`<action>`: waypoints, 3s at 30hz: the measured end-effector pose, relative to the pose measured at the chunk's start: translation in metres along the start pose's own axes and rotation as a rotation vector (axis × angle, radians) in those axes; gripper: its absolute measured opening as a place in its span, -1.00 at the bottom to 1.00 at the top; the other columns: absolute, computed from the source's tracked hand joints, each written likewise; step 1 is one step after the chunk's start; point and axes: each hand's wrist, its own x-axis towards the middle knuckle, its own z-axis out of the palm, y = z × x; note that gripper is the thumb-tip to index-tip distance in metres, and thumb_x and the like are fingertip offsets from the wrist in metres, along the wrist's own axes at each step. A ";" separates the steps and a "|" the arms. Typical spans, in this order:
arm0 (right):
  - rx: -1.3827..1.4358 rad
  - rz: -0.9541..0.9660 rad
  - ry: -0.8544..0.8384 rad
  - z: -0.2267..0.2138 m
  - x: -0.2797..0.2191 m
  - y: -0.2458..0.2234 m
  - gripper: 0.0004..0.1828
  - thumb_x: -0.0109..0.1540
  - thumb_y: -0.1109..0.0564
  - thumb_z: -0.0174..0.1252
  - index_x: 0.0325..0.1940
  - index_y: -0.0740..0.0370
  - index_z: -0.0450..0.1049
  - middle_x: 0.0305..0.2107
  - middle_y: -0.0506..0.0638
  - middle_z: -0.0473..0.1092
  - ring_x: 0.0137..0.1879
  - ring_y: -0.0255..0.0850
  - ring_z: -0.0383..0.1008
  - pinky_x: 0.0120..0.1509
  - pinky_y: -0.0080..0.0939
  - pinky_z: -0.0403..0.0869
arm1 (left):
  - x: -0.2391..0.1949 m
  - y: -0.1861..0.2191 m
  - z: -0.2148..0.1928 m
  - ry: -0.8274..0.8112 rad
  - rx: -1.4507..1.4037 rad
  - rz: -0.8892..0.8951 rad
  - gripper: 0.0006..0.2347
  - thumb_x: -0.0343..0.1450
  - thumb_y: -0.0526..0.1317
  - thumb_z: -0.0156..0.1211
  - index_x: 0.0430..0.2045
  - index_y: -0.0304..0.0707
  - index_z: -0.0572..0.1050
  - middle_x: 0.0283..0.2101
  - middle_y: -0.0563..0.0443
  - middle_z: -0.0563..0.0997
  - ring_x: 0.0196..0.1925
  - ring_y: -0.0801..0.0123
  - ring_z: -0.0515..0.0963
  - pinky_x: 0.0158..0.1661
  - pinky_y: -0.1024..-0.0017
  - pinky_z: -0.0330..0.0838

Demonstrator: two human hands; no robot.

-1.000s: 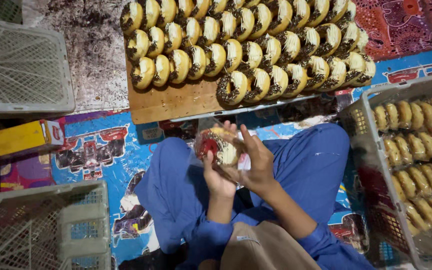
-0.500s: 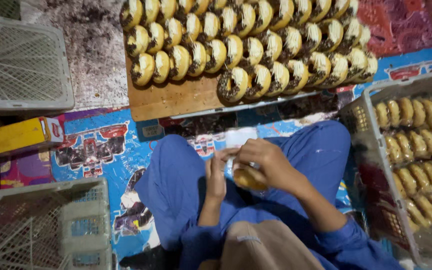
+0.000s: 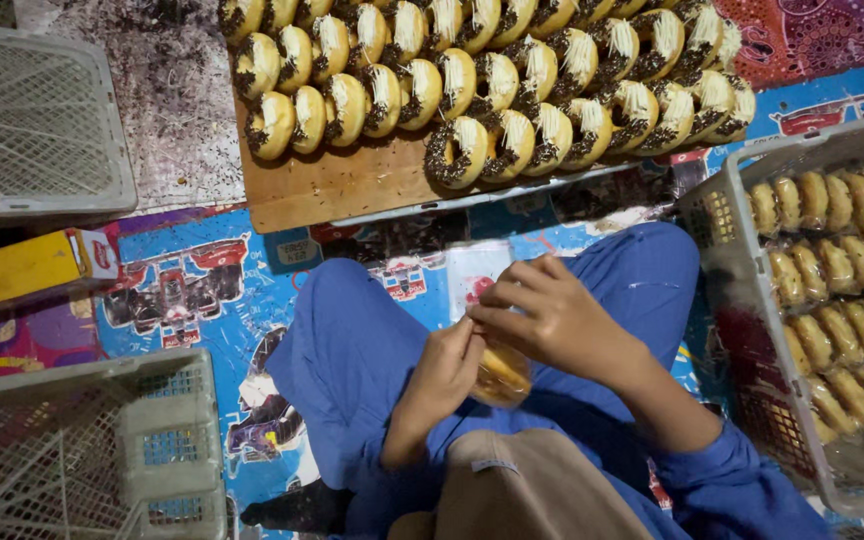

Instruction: The person sits on the floor and repeatedly picks up donuts from a tray, places them into small plastic bags, and sets the packaged donuts aside. The person handles the donuts and bags by hand throughout the process.

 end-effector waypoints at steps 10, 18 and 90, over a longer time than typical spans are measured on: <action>-0.205 0.320 0.074 0.079 -0.073 0.098 -0.83 0.15 0.25 0.20 -0.17 0.27 0.51 -0.28 0.12 0.45 -0.09 0.04 0.47 -0.03 0.03 0.47 | -0.020 -0.022 -0.037 0.171 0.163 -0.435 -0.71 0.54 -0.14 0.00 -0.05 -0.35 0.59 -0.26 -0.32 0.72 -0.21 -0.08 0.67 -0.22 0.19 0.51; -0.550 0.544 -0.609 0.084 -0.053 0.035 -0.46 0.17 0.20 0.08 0.23 0.37 0.23 0.44 0.44 0.03 0.52 0.27 0.03 0.41 0.25 0.23 | -0.006 -0.014 -0.002 0.861 -0.492 -0.203 -0.54 0.57 -0.23 -0.11 0.44 -0.14 0.11 0.61 -0.03 -0.17 0.60 0.14 -0.05 0.37 0.15 0.09; -0.348 0.513 -0.172 0.167 -0.111 0.102 -0.36 0.29 0.12 -0.10 0.46 0.38 0.19 0.41 0.31 0.17 0.48 0.18 0.20 0.55 0.16 0.07 | 0.058 -0.076 0.109 0.080 0.280 0.239 -0.66 0.62 -0.07 -0.06 0.25 -0.14 0.46 0.36 -0.13 0.51 0.48 0.03 0.41 0.50 0.09 0.10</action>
